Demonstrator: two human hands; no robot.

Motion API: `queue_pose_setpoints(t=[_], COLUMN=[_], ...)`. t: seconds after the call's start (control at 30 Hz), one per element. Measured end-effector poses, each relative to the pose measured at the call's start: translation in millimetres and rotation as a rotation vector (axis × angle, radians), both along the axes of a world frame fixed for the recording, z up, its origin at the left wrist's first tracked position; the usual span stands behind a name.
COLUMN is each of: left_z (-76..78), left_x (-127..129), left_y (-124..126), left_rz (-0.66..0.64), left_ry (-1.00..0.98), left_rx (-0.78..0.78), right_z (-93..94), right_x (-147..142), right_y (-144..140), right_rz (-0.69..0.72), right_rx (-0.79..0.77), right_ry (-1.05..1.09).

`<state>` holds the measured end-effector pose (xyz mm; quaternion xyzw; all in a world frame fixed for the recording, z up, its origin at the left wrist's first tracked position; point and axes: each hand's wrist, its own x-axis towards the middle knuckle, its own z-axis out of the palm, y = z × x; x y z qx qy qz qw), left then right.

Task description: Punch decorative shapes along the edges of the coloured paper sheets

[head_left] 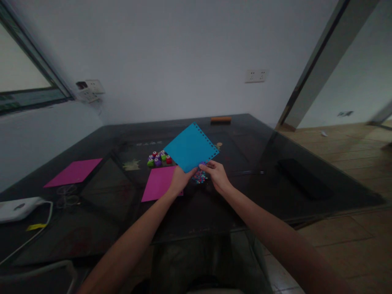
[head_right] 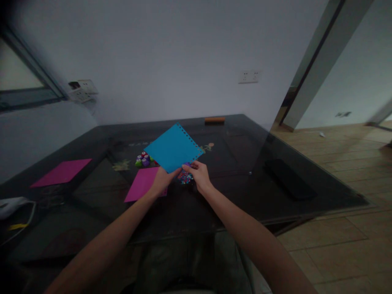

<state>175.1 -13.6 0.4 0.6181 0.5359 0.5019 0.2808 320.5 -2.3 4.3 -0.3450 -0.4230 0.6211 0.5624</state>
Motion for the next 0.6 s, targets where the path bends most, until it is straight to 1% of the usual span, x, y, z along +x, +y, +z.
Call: queue_pose_setpoints(t=[0.23, 0.47, 0.6], left_z=[-3.4, 2.0, 2.6], left_x=[-0.4, -0.7, -2.1], left_y=[1.7, -0.4, 0.6], left_rz=[-0.006, 0.005, 0.003], left_ry=[-0.013, -0.02, -0.024], left_rx=[0.008, -0.015, 0.007], right_z=[-3.2, -5.5, -2.5], right_x=[-0.9, -0.8, 0.5], right_y=[2.0, 6.3, 4.6], right_rz=[0.022, 0.025, 0.085], right_rx=[0.014, 0.022, 0.016], right_ry=[0.007, -0.013, -0.012])
